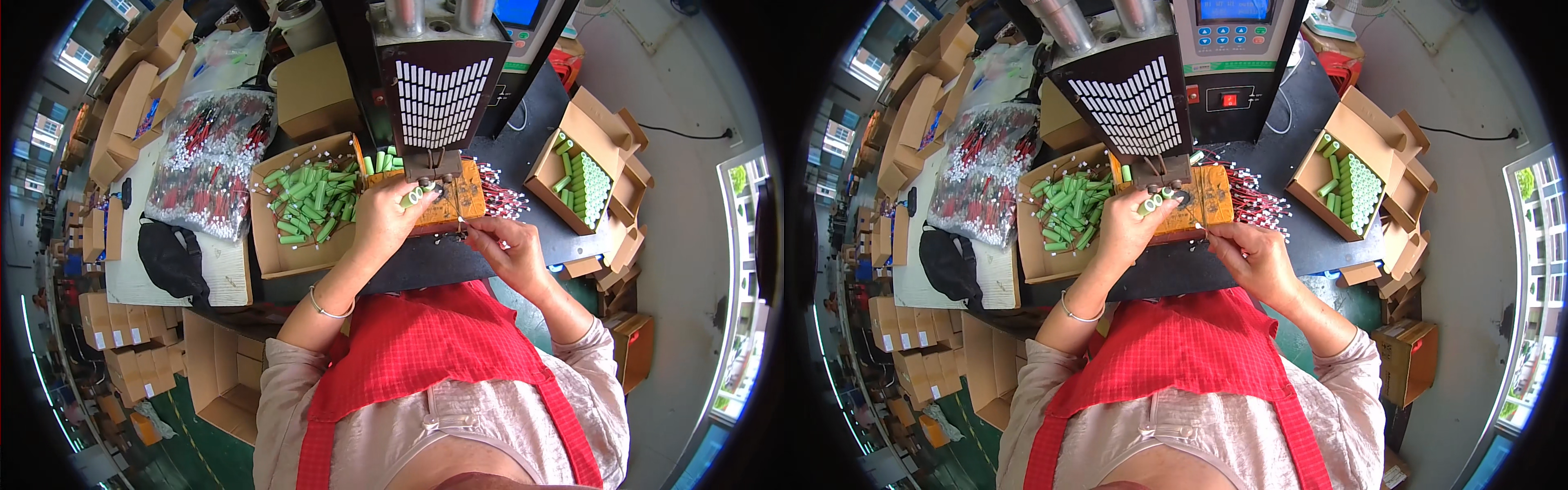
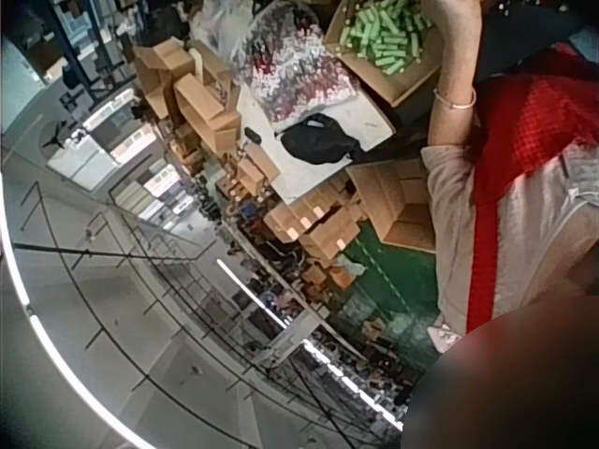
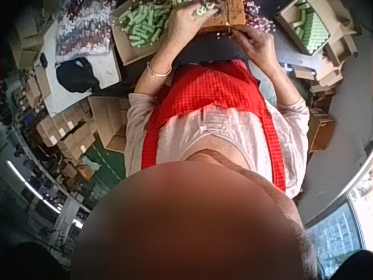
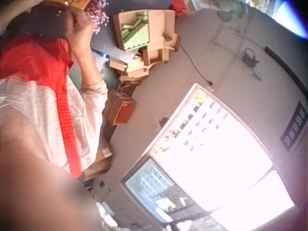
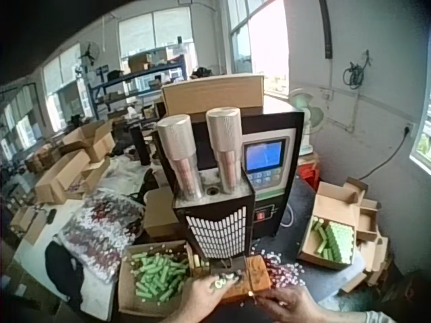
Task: Assembling lithium-ion batteries into a plastic frame and connecting wires using a spot welder machine.
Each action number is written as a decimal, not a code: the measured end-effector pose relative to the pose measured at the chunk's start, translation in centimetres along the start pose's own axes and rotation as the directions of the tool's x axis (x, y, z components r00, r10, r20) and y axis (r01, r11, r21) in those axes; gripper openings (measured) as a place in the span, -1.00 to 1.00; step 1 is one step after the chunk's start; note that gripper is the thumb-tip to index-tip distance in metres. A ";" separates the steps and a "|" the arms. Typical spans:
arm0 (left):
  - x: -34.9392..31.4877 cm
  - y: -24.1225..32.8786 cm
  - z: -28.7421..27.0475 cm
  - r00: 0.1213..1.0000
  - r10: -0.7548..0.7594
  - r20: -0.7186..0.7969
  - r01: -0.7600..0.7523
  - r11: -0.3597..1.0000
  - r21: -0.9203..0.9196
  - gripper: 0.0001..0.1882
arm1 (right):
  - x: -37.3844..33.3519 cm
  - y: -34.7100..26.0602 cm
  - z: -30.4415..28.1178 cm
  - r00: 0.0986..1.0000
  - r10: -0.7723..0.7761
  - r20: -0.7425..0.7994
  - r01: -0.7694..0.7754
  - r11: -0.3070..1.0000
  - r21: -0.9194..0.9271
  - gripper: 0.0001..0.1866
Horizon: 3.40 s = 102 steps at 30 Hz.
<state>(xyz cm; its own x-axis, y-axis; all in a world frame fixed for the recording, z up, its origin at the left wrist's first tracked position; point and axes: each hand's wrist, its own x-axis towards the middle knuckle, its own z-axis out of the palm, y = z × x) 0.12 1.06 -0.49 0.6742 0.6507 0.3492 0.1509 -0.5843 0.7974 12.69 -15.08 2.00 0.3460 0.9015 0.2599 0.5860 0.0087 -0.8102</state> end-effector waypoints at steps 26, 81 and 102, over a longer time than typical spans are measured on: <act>-0.4 0.7 -3.6 0.807 -0.270 0.525 0.585 0.480 -0.653 -0.68 | 1.3 0.4 0.1 0.995 0.091 0.041 -0.098 0.971 0.220 -0.87; -1.2 -0.1 -6.3 0.902 -0.355 0.244 0.408 0.887 -0.216 -0.68 | -0.6 5.1 -4.9 0.905 0.425 0.002 -0.410 0.877 -0.251 -0.84; -2.7 3.3 1.3 0.828 -0.365 0.425 0.545 0.351 -0.761 -0.71 | -1.4 0.7 1.0 0.901 0.358 0.246 -0.427 0.621 0.658 -0.83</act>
<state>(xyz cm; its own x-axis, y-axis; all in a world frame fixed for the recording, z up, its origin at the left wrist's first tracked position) -0.27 -3.28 0.60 0.8108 0.5461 -0.2106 -0.1297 0.5186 0.8451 11.86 -15.92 0.49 0.3410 0.9216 -0.1853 -0.2659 -0.0945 -0.9594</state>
